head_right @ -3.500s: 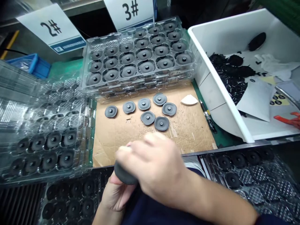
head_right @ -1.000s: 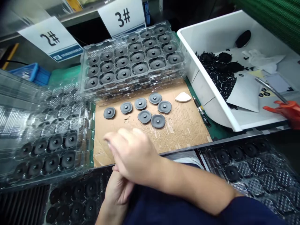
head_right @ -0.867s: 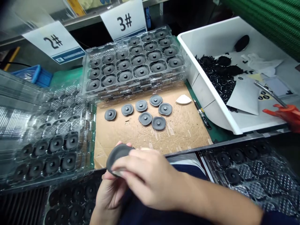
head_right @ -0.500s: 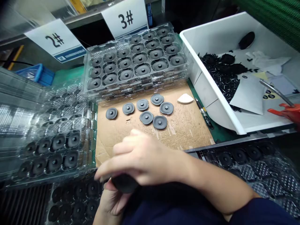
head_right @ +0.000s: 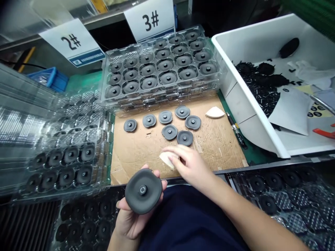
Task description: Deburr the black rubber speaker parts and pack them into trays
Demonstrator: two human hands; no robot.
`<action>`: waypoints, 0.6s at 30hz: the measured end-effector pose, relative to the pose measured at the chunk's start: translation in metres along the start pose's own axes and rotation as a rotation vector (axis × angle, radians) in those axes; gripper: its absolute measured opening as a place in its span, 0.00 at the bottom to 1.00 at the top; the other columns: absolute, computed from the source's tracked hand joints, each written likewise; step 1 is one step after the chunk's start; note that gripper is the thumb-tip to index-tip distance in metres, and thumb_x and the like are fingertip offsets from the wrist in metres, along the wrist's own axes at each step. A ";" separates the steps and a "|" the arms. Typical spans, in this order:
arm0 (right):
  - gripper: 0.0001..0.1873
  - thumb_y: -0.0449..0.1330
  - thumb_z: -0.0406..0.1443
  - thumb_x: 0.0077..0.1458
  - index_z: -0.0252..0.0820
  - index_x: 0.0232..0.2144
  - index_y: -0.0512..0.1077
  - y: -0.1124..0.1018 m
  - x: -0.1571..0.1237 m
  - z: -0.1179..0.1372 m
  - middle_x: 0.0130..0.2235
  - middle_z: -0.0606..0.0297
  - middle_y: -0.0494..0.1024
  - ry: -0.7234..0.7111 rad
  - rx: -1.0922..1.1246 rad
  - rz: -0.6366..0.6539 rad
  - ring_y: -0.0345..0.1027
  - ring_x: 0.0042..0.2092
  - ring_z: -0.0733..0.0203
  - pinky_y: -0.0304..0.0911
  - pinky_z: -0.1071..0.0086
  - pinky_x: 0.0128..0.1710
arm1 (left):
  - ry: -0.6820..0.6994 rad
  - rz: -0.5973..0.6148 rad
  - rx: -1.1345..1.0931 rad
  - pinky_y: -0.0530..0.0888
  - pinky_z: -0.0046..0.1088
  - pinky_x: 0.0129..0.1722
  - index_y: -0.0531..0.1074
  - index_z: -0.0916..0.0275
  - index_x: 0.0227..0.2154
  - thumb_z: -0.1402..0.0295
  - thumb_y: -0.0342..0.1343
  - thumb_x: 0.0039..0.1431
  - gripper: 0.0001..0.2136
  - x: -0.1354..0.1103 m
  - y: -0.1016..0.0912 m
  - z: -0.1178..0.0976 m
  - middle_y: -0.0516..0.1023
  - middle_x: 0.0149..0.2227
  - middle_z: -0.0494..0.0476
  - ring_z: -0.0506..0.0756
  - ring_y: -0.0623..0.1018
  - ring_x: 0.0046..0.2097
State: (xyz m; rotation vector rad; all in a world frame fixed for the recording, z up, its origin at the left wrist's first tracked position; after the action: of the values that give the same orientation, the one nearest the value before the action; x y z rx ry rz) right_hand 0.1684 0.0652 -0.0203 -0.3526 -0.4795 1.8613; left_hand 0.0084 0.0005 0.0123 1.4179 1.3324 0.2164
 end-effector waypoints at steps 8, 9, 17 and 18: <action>0.14 0.49 0.34 0.61 0.41 0.45 0.70 0.003 -0.015 0.008 0.44 0.60 0.77 0.052 -0.016 -0.017 0.72 0.44 0.60 0.67 0.67 0.41 | 0.052 0.028 -0.012 0.75 0.28 0.43 0.76 0.50 0.42 0.58 0.67 0.38 0.23 0.005 -0.007 0.005 0.79 0.45 0.50 0.58 0.79 0.45; 0.13 0.50 0.34 0.61 0.41 0.45 0.70 -0.006 -0.012 0.026 0.44 0.61 0.77 0.004 -0.008 -0.110 0.71 0.44 0.60 0.66 0.68 0.40 | 0.089 0.020 0.005 0.75 0.28 0.44 0.75 0.51 0.43 0.59 0.67 0.38 0.24 0.006 -0.007 0.006 0.79 0.46 0.51 0.58 0.78 0.46; 0.13 0.49 0.29 0.60 0.35 0.40 0.72 -0.007 -0.010 0.095 0.34 0.61 0.78 -0.382 -0.084 0.183 0.70 0.34 0.61 0.65 0.69 0.35 | 0.322 -0.146 0.111 0.72 0.31 0.49 0.74 0.51 0.44 0.63 0.69 0.37 0.26 0.011 -0.013 0.003 0.78 0.45 0.51 0.56 0.77 0.46; 0.13 0.49 0.29 0.60 0.36 0.39 0.72 -0.005 -0.008 0.093 0.33 0.62 0.77 -0.367 -0.094 0.195 0.70 0.33 0.62 0.64 0.69 0.33 | 0.321 -0.156 0.119 0.73 0.30 0.49 0.74 0.52 0.44 0.63 0.69 0.37 0.25 0.012 -0.012 0.003 0.79 0.43 0.51 0.55 0.78 0.44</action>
State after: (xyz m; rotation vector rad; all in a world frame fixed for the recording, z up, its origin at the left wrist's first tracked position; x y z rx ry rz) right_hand 0.1317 0.0451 0.0634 -0.1200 -0.8076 2.1079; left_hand 0.0077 0.0048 -0.0038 1.4102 1.7364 0.2723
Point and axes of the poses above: each hand's wrist, its own x-axis towards the middle knuckle, its own y-axis out of the palm, z = x × y, the point moved 1 cm from there along x, towards the middle knuckle
